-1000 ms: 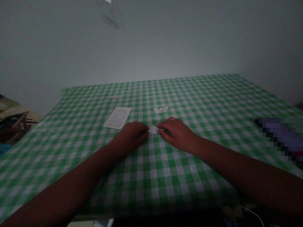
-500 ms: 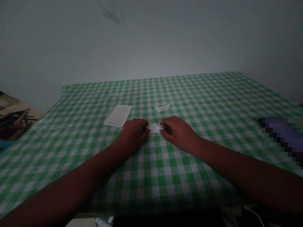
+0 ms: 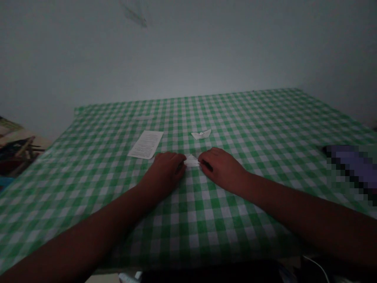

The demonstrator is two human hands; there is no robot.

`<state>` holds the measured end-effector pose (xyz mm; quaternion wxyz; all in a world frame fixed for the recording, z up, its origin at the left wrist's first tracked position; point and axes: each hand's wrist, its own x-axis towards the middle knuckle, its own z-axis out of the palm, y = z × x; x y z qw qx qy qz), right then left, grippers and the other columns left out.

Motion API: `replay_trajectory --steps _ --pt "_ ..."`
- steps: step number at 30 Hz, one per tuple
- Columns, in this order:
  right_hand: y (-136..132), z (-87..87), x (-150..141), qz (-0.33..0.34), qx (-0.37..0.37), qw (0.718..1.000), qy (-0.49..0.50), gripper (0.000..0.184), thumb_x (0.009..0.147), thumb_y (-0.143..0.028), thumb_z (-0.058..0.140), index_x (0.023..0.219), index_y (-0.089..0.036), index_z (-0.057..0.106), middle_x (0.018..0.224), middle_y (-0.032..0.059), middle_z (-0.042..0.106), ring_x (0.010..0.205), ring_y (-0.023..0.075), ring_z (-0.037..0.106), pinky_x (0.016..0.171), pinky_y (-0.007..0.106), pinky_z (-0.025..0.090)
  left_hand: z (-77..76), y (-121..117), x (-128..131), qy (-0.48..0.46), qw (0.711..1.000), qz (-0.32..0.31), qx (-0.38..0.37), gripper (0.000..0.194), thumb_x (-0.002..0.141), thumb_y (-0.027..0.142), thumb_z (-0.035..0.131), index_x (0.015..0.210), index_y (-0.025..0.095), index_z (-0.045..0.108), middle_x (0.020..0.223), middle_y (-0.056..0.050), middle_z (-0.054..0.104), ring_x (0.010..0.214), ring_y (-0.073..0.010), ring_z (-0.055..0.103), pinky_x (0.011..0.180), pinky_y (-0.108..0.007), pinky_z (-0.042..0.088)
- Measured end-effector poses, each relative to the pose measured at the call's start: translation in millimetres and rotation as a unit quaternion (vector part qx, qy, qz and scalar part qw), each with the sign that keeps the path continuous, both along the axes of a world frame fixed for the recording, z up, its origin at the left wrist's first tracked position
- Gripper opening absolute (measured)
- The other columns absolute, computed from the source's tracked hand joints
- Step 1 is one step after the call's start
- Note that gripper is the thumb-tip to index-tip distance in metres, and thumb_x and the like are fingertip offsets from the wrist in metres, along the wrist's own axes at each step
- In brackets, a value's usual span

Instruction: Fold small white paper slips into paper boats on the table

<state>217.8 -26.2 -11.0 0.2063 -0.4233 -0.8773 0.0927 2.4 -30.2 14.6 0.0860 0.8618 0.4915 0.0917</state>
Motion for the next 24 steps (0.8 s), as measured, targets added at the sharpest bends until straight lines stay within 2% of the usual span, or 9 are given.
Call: replay_trajectory --steps 3,6,9,14,18,21,24 --pt "0.8 3.2 2.4 0.016 -0.017 1.0 0.0 0.012 0.094 -0.016 0.053 0.094 -0.016 0.065 0.088 0.0058 0.067 0.087 0.0196 0.058 0.082 0.033 0.045 3.8 -3.1 -2.9 0.016 1.0 -0.012 -0.015 0.026 0.095 0.024 0.05 0.116 0.015 0.063 0.106 -0.009 0.071 0.101 -0.0262 0.064 0.093 -0.045 0.048" --pt "2.1 11.0 7.5 0.037 -0.041 0.998 -0.005 0.015 0.094 -0.016 0.052 0.098 -0.017 0.067 0.094 0.0066 0.069 0.092 0.0203 0.059 0.084 0.034 0.046 10.0 -4.7 -9.4 0.013 0.999 -0.026 -0.039 0.036 0.095 0.02 0.047 0.129 0.018 0.056 0.115 -0.009 0.07 0.105 -0.0244 0.065 0.093 -0.041 0.049" --pt "1.9 21.0 13.4 0.075 -0.05 0.995 -0.035 0.022 0.093 -0.012 0.051 0.104 -0.017 0.069 0.098 0.0081 0.07 0.096 0.0215 0.061 0.087 0.036 0.047 16.6 -2.8 -16.3 -0.009 0.996 -0.03 -0.088 0.042 0.095 0.021 0.046 0.136 0.022 0.05 0.117 -0.006 0.071 0.104 -0.0221 0.067 0.092 -0.038 0.051" --pt "-5.9 31.5 17.3 0.092 -0.031 0.989 -0.113 0.028 0.092 -0.009 0.049 0.109 -0.018 0.07 0.108 0.0109 0.069 0.104 0.0249 0.061 0.087 0.039 0.048 16.0 8.5 -19.5 -0.084 0.989 -0.012 -0.12 0.042 0.09 0.02 0.053 0.131 0.024 0.054 0.105 -0.002 0.074 0.089 -0.0194 0.069 0.083 -0.034 0.054" --pt "-11.6 33.5 17.5 0.089 -0.005 0.981 -0.17 0.034 0.091 -0.007 0.048 0.117 -0.017 0.067 0.116 0.0143 0.067 0.113 0.0293 0.058 0.09 0.045 0.048 8.9 17.7 -19.5 -0.127 0.985 -0.011 -0.117 0.04 0.083 0.015 0.055 0.122 0.024 0.06 0.101 -0.001 0.073 0.093 -0.0192 0.067 0.087 -0.036 0.053" --pt "-10.1 34.3 19.9 0.086 -0.026 0.984 -0.156 0.037 0.09 -0.006 0.049 0.12 -0.018 0.066 0.116 0.013 0.069 0.118 0.0306 0.056 0.093 0.046 0.049 6.1 22.2 -20.7 -0.146 0.982 -0.021 -0.116 0.034 0.083 0.015 0.054 0.116 0.023 0.063 0.098 -0.001 0.072 0.098 -0.0197 0.065 0.091 -0.037 0.051" --pt "-6.6 35.0 24.6 0.088 -0.059 0.986 -0.127 0.041 0.089 -0.006 0.049 0.121 -0.022 0.067 0.114 0.0092 0.072 0.124 0.0314 0.054 0.096 0.048 0.048 5.7 25.0 -22.3 -0.142 0.983 -0.034 -0.112 0.034 0.085 0.016 0.054 0.118 0.023 0.061 0.097 0.0 0.072 0.101 -0.0202 0.063 0.094 -0.038 0.049"
